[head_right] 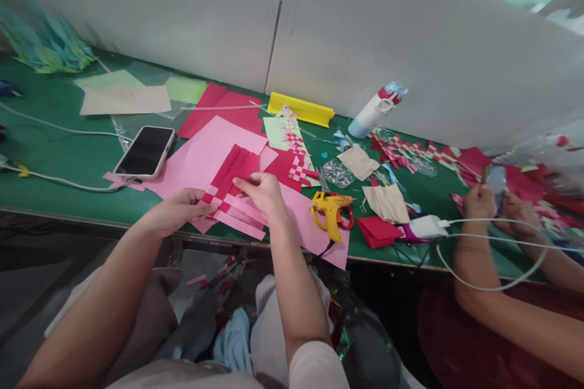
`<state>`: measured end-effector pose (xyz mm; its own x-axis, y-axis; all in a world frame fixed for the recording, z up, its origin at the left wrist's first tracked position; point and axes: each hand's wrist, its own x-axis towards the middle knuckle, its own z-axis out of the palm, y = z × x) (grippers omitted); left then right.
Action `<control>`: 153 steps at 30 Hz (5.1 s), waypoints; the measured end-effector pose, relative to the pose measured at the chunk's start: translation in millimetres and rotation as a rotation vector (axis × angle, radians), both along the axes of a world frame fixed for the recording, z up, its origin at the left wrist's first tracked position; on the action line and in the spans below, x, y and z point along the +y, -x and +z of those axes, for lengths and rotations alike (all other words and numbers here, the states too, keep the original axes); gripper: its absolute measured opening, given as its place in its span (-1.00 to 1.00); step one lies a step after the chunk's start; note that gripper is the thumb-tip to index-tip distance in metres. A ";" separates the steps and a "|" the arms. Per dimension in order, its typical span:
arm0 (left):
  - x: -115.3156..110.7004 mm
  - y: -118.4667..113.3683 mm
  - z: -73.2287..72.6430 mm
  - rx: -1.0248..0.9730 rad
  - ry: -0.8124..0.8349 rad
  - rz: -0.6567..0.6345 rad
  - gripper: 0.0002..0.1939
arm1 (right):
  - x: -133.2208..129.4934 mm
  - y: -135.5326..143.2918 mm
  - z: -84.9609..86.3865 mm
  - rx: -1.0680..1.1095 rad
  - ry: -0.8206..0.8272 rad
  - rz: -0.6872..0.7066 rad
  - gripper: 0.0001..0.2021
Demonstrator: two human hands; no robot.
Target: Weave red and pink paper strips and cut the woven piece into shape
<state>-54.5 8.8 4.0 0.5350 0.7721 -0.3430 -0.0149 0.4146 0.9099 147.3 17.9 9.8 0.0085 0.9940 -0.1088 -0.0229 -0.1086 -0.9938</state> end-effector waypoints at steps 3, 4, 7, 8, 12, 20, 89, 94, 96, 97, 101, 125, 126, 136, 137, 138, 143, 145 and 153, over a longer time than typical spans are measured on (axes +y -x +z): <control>-0.1 -0.4 1.3 -0.011 -0.007 0.019 -0.80 | -2.9 -3.8 4.9 -0.071 -0.019 0.082 -0.59; 0.0 -0.2 1.3 -0.013 -0.009 0.027 -0.80 | -4.6 -5.1 7.0 -0.129 -0.027 0.119 -0.59; 0.3 1.0 -0.3 -0.014 -0.028 0.042 -0.79 | -10.8 -6.2 13.5 -0.307 -0.053 0.199 -0.64; 0.5 1.6 -1.1 -0.010 -0.042 0.040 -0.79 | -12.9 -5.7 15.1 -0.339 -0.061 0.210 -0.66; 0.7 1.9 -2.5 0.059 -0.162 0.056 -0.72 | -18.1 -1.8 18.3 -0.411 -0.107 0.197 -0.75; 4.5 -3.9 -3.1 -0.193 -0.346 0.474 -0.38 | -27.0 0.4 27.7 -0.566 -0.610 -0.058 -0.84; 5.3 -5.7 -2.1 -0.173 -0.051 0.543 -0.64 | -21.6 38.1 -23.2 0.134 0.060 -0.026 -0.68; 4.8 -11.5 -2.3 -0.172 -0.035 0.504 -0.66 | -23.6 30.9 -21.7 0.063 0.012 0.014 -0.64; 5.6 -14.8 -3.4 -0.173 -0.038 0.509 -0.67 | -25.3 26.8 -19.9 0.034 -0.015 0.045 -0.65; 6.1 -16.5 -3.9 -0.174 -0.041 0.514 -0.68 | -26.2 24.7 -18.9 0.021 -0.028 0.057 -0.66; 6.9 -22.8 -6.8 -0.166 -0.059 0.508 -0.69 | -29.3 16.6 -16.4 -0.039 -0.058 0.073 -0.62; 12.8 -45.3 -14.7 -0.169 -0.045 0.533 -0.76 | -103.5 -120.7 5.9 -1.566 0.250 -0.445 -0.62; 12.0 -46.6 -14.3 -0.167 -0.045 0.530 -0.76 | -102.5 -121.0 4.2 -1.570 0.266 -0.435 -0.62; 3.8 -51.8 -9.2 -0.157 -0.014 0.448 -0.72 | -103.6 -134.6 5.8 -1.609 0.213 -0.326 -0.82; 3.8 -51.6 -9.9 -0.158 -0.018 0.446 -0.72 | -105.3 -139.4 6.6 -1.616 0.181 -0.321 -0.81; 3.9 -51.4 -10.4 -0.157 -0.021 0.445 -0.72 | -106.9 -145.5 7.8 -1.625 0.129 -0.319 -0.80; 4.8 -51.4 -10.4 -0.153 -0.020 0.459 -0.72 | -112.8 -192.6 15.6 -1.627 0.067 -0.425 -0.70; 5.7 -51.4 -10.3 -0.150 -0.028 0.468 -0.73 | -113.8 -212.0 17.2 -1.621 0.114 -0.455 -0.68; 8.1 -50.7 -13.8 -0.165 0.001 0.461 -0.74 | -114.1 -241.6 1.3 -1.634 0.272 -0.471 -0.68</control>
